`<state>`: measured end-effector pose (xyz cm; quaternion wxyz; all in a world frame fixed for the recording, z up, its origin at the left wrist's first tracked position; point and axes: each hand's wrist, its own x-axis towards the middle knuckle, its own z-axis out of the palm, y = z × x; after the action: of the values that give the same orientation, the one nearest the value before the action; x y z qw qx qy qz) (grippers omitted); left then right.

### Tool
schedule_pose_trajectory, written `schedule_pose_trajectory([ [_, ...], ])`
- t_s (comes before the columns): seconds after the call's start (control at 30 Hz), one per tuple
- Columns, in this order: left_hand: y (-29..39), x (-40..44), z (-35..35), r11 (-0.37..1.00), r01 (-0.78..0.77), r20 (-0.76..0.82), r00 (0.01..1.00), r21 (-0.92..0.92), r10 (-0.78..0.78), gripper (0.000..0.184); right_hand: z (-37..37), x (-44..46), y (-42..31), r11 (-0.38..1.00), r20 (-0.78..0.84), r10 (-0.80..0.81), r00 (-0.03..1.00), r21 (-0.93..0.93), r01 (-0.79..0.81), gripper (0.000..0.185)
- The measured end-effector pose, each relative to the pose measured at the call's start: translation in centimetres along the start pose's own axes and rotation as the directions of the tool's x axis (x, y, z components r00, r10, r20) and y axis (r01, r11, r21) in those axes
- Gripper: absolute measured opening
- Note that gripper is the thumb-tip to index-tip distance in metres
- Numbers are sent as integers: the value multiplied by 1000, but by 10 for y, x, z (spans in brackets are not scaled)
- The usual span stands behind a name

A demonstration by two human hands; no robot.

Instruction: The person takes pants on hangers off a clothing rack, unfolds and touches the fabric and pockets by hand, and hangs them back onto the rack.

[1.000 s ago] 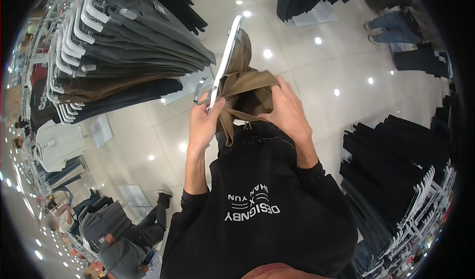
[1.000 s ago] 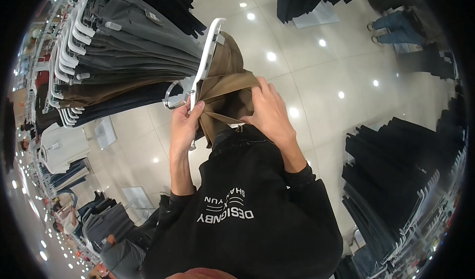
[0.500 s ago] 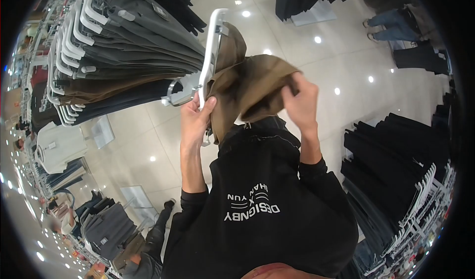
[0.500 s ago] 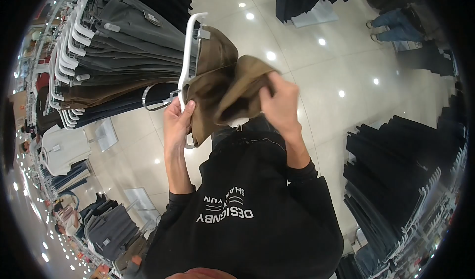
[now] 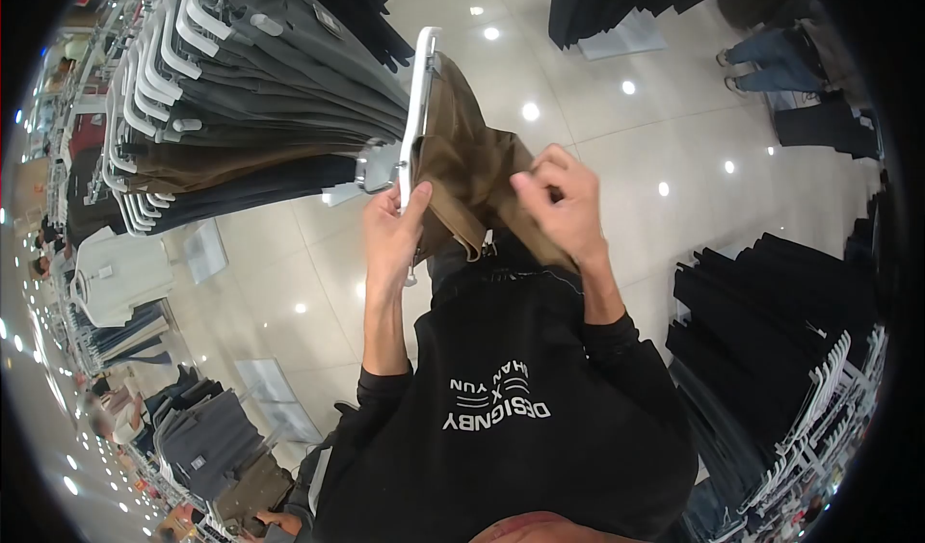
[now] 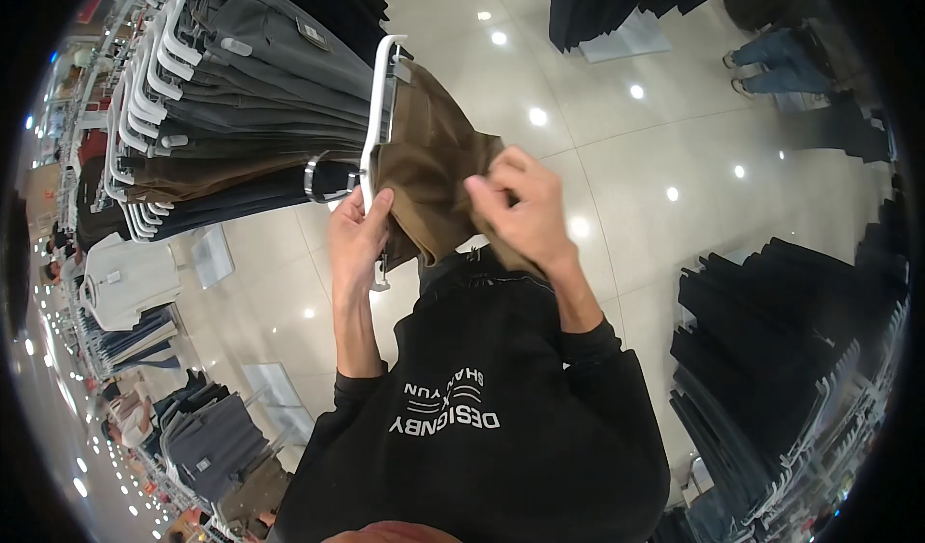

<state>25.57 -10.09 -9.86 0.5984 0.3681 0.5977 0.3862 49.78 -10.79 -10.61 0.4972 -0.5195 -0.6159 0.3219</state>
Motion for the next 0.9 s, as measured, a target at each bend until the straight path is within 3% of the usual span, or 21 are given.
schedule_pose_trajectory([
  [0.07,-4,-1,6,997,-45,7,999,64,44,19,21,2,-11,993,-2,-102,995,67,102,13],
  [0.17,1,-9,19,995,-67,17,998,67,66,19,27,3,-27,997,280,65,958,10,-70,22],
  [0.37,-4,-12,20,1000,-18,105,994,-22,20,21,33,3,-16,997,423,52,905,-75,-22,38],
  [0.47,-5,-13,22,1000,-17,102,995,-13,19,24,33,0,-5,999,467,30,883,4,-36,31],
  [0.57,-3,-12,21,1000,-6,103,995,-1,6,27,37,-2,1,989,442,-40,896,145,-28,31],
  [0.67,-6,-9,20,1000,-8,113,994,27,5,30,35,-4,12,996,489,20,872,70,-62,25],
  [0.77,-5,-7,13,996,-12,98,995,83,4,29,29,-5,10,945,346,256,903,105,-308,20],
  [0.8,-4,-6,10,996,-15,98,995,85,7,28,27,-3,15,923,271,260,927,211,-321,17],
  [0.9,4,-1,-4,998,-28,119,993,52,22,28,-2,3,17,762,141,470,871,433,-481,20],
])
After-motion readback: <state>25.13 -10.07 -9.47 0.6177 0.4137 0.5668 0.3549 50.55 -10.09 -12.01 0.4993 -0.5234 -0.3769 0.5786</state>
